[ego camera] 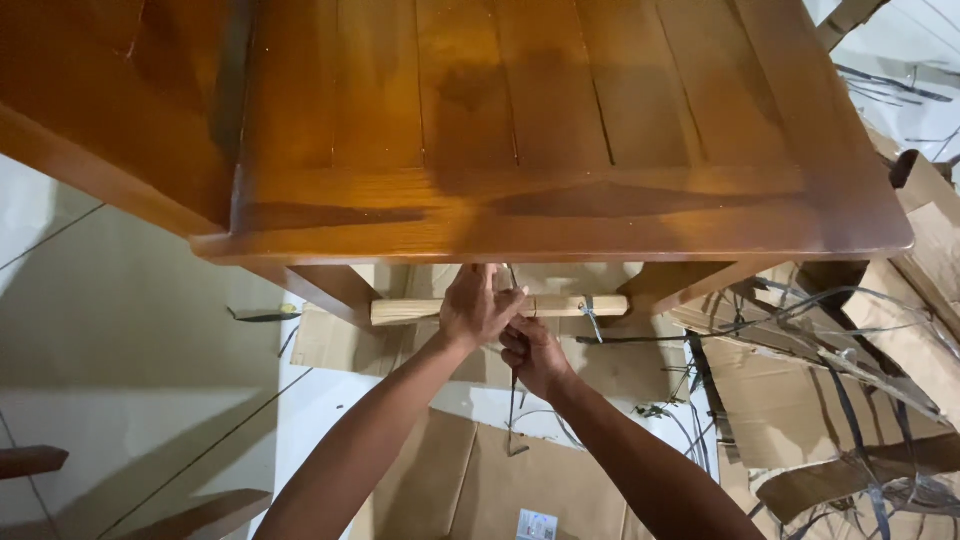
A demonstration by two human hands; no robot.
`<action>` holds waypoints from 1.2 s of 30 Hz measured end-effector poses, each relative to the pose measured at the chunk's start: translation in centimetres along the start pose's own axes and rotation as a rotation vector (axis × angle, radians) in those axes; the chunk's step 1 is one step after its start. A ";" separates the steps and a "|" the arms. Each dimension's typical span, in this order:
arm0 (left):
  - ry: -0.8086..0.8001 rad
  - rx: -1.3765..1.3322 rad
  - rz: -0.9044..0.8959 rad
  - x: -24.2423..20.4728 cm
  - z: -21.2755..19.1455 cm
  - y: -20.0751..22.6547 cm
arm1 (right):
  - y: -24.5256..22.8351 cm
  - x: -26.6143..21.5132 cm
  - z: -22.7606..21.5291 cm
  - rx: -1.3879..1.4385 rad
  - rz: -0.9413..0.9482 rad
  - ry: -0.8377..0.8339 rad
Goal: Tying black wires around the wooden rungs of a chair and cutting them with scissors
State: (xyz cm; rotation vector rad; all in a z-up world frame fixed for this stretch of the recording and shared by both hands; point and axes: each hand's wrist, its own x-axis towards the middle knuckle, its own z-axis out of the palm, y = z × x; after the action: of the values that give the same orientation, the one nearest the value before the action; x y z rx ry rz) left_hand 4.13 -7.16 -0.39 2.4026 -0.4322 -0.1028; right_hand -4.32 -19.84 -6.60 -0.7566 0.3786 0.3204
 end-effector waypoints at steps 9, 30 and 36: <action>0.053 -0.029 0.128 -0.9 -0.7 0.0 | -0.1 -0.1 -0.2 0.027 0.005 -0.029; 0.059 -0.274 0.426 -0.2 0.2 -2.5 | -4.4 -9.0 5.4 -1.400 -0.470 0.419; -0.286 -1.668 -0.469 -0.4 0.1 -1.3 | -3.4 -6.8 2.5 -1.429 -0.469 0.218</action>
State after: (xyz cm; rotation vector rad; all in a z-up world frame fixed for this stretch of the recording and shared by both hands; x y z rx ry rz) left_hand 4.09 -6.20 -1.31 0.7735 0.1461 -0.6975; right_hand -8.43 -21.36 0.09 -2.2498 0.1086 0.0083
